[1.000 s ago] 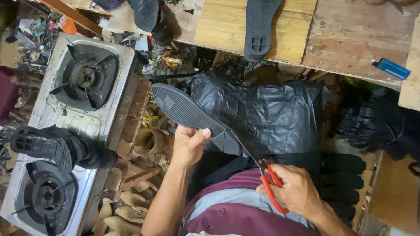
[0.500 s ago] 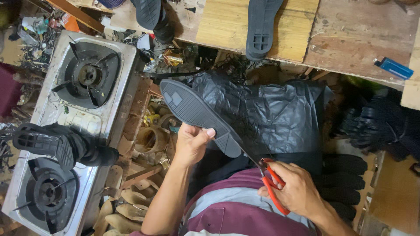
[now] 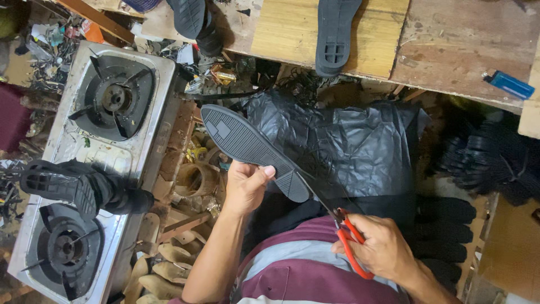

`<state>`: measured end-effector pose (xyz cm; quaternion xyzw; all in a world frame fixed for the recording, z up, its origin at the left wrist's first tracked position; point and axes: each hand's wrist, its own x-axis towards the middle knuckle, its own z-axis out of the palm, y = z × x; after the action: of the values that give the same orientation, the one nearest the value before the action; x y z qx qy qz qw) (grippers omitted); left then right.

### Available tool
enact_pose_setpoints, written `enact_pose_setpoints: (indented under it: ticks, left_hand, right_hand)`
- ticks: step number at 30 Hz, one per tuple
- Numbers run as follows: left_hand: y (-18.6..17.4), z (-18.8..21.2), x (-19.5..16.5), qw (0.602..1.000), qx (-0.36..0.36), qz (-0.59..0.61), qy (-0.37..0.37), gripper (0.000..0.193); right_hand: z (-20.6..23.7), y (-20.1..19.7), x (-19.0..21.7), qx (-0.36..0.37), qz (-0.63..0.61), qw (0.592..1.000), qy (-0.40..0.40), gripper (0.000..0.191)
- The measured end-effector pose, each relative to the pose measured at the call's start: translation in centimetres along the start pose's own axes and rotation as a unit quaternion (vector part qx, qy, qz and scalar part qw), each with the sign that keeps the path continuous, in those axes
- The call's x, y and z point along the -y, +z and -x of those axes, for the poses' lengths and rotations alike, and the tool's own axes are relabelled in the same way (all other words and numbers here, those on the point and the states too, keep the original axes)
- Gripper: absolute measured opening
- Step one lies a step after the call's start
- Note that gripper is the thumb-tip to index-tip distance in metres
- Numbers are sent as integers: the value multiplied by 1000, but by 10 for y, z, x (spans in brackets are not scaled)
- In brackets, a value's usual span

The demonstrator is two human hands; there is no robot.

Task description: The person uses red-handled scissors to trim the edges of black rubber shoe soles. They hold each sole in one hand and cut along the perimeter, then place the trimmed soles on a wooden board. The process is repeated for multiple soles.

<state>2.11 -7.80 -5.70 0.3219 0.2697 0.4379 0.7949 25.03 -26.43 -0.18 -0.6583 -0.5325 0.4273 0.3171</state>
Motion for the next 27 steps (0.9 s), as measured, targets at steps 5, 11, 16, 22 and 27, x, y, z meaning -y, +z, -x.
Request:
enact_pose_setpoints:
  ticks: [5, 11, 16, 22, 27]
  left_hand:
    - [-5, -1, 0, 1000, 11, -6, 0, 43]
    - [-2, -4, -5, 1000, 4, -23, -3, 42]
    - [5, 1, 1, 997, 42, -60, -35, 45]
    - [9, 8, 15, 993, 79, -40, -81, 43]
    - [11, 10, 15, 993, 84, -37, -79, 44]
  right_hand:
    - [4, 1, -17, 17, -57, 998, 12, 24]
    - [9, -5, -14, 60, -6, 993, 99, 39]
    - [2, -4, 0, -21, 34, 998, -37, 47]
    - [-5, 3, 9, -48, 55, 997, -17, 48]
    - [-2, 6, 3, -36, 0, 999, 9, 33]
